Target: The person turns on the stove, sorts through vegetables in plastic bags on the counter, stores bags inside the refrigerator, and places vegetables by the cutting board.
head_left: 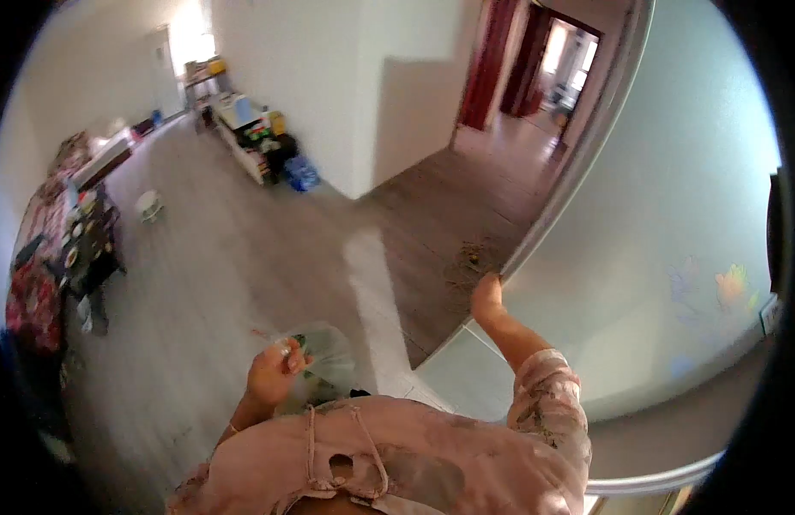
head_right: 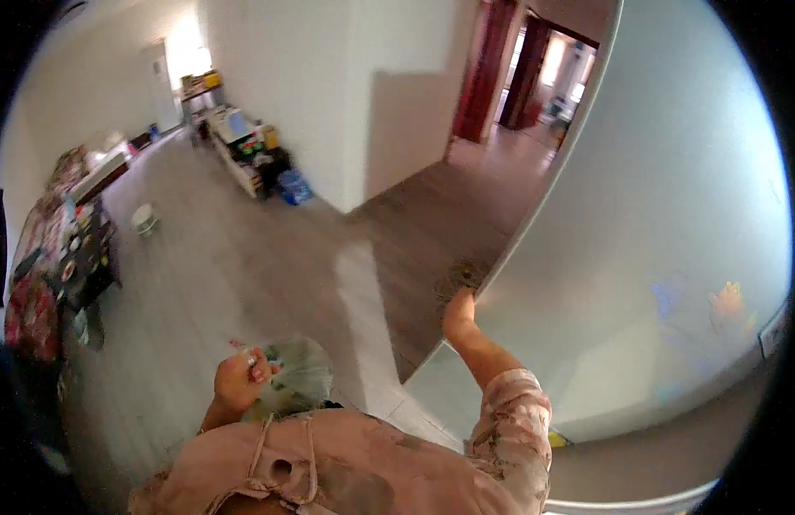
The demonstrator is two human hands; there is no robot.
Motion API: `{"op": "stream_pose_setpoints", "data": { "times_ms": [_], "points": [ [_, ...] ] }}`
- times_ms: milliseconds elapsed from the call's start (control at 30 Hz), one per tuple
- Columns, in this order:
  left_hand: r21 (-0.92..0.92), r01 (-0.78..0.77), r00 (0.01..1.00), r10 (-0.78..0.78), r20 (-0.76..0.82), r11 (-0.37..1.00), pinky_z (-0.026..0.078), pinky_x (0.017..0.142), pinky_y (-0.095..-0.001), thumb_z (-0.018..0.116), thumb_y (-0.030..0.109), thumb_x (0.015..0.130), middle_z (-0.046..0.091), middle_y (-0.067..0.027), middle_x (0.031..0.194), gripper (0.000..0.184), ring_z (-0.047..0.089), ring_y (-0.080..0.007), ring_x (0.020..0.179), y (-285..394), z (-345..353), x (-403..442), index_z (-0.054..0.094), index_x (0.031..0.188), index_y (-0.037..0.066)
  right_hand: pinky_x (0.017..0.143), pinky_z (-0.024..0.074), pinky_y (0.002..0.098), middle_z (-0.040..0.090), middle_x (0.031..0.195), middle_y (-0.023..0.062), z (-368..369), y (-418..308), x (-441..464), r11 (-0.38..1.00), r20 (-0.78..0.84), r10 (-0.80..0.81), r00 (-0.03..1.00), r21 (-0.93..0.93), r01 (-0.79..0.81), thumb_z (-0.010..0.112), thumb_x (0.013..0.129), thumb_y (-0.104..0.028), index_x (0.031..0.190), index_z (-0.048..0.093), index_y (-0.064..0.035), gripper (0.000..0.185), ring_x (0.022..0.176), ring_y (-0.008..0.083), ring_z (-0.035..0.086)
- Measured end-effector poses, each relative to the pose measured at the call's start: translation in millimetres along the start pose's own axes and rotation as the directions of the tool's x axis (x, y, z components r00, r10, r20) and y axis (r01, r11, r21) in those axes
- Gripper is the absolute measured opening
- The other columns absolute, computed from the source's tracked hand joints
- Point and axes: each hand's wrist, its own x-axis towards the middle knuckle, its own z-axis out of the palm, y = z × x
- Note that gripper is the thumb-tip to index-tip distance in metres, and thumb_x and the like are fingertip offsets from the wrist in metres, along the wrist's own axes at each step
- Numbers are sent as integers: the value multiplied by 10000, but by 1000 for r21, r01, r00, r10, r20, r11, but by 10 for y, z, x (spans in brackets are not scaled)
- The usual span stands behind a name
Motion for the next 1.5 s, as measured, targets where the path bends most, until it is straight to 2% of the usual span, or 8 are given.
{"op": "stream_pose_setpoints", "data": {
  "times_ms": [233, 400, 533, 600, 967, 1167, 1267, 1500],
  "points": [
    [-166, 311, 872, -211, 443, 936, 311, 955, -374, 471, 397, 850, 422, 10, 711, 373, 413, -140, 704, 40, -197, 1270, 531, 1005, 63, 777, 399, 429, 633, 913, 109, -636, -605, -1278, 976, -161, 21, 987, 217, 15, 580, 798, -336, 845, 699, -88, 280, 965, 283, 552],
    [-7, 413, 677, -302, 671, 911, 337, 922, -368, 483, 404, 852, 427, 20, 712, 367, 412, -129, 701, -14, -70, 1949, 532, 986, 65, 940, 400, 387, 551, 1210, 176, -1445, -162, -2967, -453, -243, 48, 969, 859, 238, 563, 878, -273, 1196, 535, -3, 418, 1085, 272, 545],
    [56, 510, 527, -364, 768, 858, 346, 905, -366, 474, 388, 869, 419, 26, 706, 337, 409, -120, 695, -218, 333, 2373, 527, 952, 66, 932, 395, 558, 649, 994, 187, -1501, -471, -4416, 325, 60, 929, -364, 335, 885, 349, 919, -441, 1061, 611, -60, 484, 1043, 387, 571],
    [57, 538, 500, -373, 781, 841, 365, 895, -364, 464, 332, 885, 415, 26, 701, 284, 411, -115, 686, -228, 535, 2491, 523, 938, 60, 806, 449, 446, 575, 1058, 217, -1358, -486, -4535, -15, 181, 639, -748, 975, 224, 223, 966, -451, 1098, 525, 112, 652, 908, 325, 546],
    [464, -480, 460, -236, 856, 744, 514, 783, -327, 488, 48, 859, 401, 5, 688, 90, 443, -115, 624, 117, 1890, 2186, 506, 945, 28, 1036, 287, 358, 353, 1390, 71, 203, -409, -6793, -170, 301, 537, -788, 954, 248, 284, 937, -537, 1382, 334, -97, 627, 1257, 240, 344],
    [319, -469, 443, -93, 892, 823, 487, 781, -370, 476, 107, 862, 357, 24, 641, 124, 409, -127, 590, -175, 2562, 1936, 510, 946, 22, 1031, 303, 369, 386, 1361, 139, 803, -633, -7256, -317, -52, 568, -822, 907, -277, 263, 961, -447, 1365, 343, -30, 586, 1247, 268, 374],
    [-15, 428, 367, -159, 916, 903, 416, 844, -380, 475, 306, 885, 386, 15, 696, 287, 411, -126, 645, -641, 2709, 2141, 487, 990, 39, 1028, 308, 372, 388, 1344, 124, 1105, -779, -7509, -313, -252, 638, -727, 779, -544, 314, 948, -398, 1334, 378, -22, 543, 1231, 264, 383],
    [531, -211, 521, -365, 772, 821, 402, 873, -376, 588, 430, 769, 393, 17, 691, 460, 439, -139, 681, -221, 3404, 1844, 485, 1007, 50, 907, 427, 351, 527, 1212, 163, 548, -498, -7036, -630, -558, 452, -696, 352, -692, 333, 943, -412, 1254, 473, -18, 521, 1065, 269, 527]
  ]
}}
